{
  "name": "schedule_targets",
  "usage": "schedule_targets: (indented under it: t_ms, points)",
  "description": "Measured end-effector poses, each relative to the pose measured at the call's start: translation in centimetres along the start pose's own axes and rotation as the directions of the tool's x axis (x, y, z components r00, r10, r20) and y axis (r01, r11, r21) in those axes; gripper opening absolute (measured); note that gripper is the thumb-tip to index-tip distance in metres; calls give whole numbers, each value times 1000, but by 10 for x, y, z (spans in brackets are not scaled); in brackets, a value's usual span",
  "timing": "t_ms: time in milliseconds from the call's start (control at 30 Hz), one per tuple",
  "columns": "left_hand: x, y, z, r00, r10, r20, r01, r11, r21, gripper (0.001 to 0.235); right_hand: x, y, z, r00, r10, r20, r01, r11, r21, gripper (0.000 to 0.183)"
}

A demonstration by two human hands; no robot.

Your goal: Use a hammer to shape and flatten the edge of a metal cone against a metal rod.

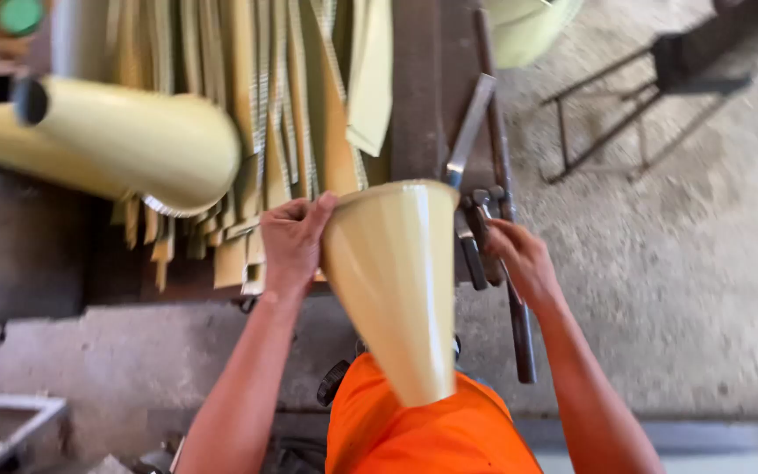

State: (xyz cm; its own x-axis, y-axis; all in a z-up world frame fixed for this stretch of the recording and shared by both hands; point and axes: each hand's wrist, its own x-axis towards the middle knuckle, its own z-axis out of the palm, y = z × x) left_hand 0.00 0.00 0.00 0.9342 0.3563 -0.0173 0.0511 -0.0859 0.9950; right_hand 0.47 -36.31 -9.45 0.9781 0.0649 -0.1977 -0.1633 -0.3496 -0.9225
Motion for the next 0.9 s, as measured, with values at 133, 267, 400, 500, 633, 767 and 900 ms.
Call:
schedule_targets:
  t_ms: [133,267,400,500,633,767,900]
  points:
    - [-48,10,12,922,-333,-198,274,922,-273,48,-59,-60,9,859,-421,290,454,890,-53,97]
    - [-91,24,19,844,-500,-195,356,793,-494,52,-81,-86,32,771,-547,326,555,828,77,147]
    - [-107,-29,14,848,-512,-137,382,768,-514,69,-72,-98,59,721,-630,288,629,770,110,140]
    - [-104,22,-15,920,-392,-22,308,755,-579,54,-52,-126,81,694,-665,276,656,742,140,125]
    - [-91,4,-65,985,-170,22,145,756,-638,51,-16,-183,126,659,-704,262,685,707,176,105]
    - [-58,-31,-147,984,-159,-76,99,856,-508,35,15,-255,184,645,-733,216,702,680,213,84]
    - [7,-64,-256,847,-266,-461,66,912,-406,30,41,-329,223,652,-745,139,712,665,225,65]
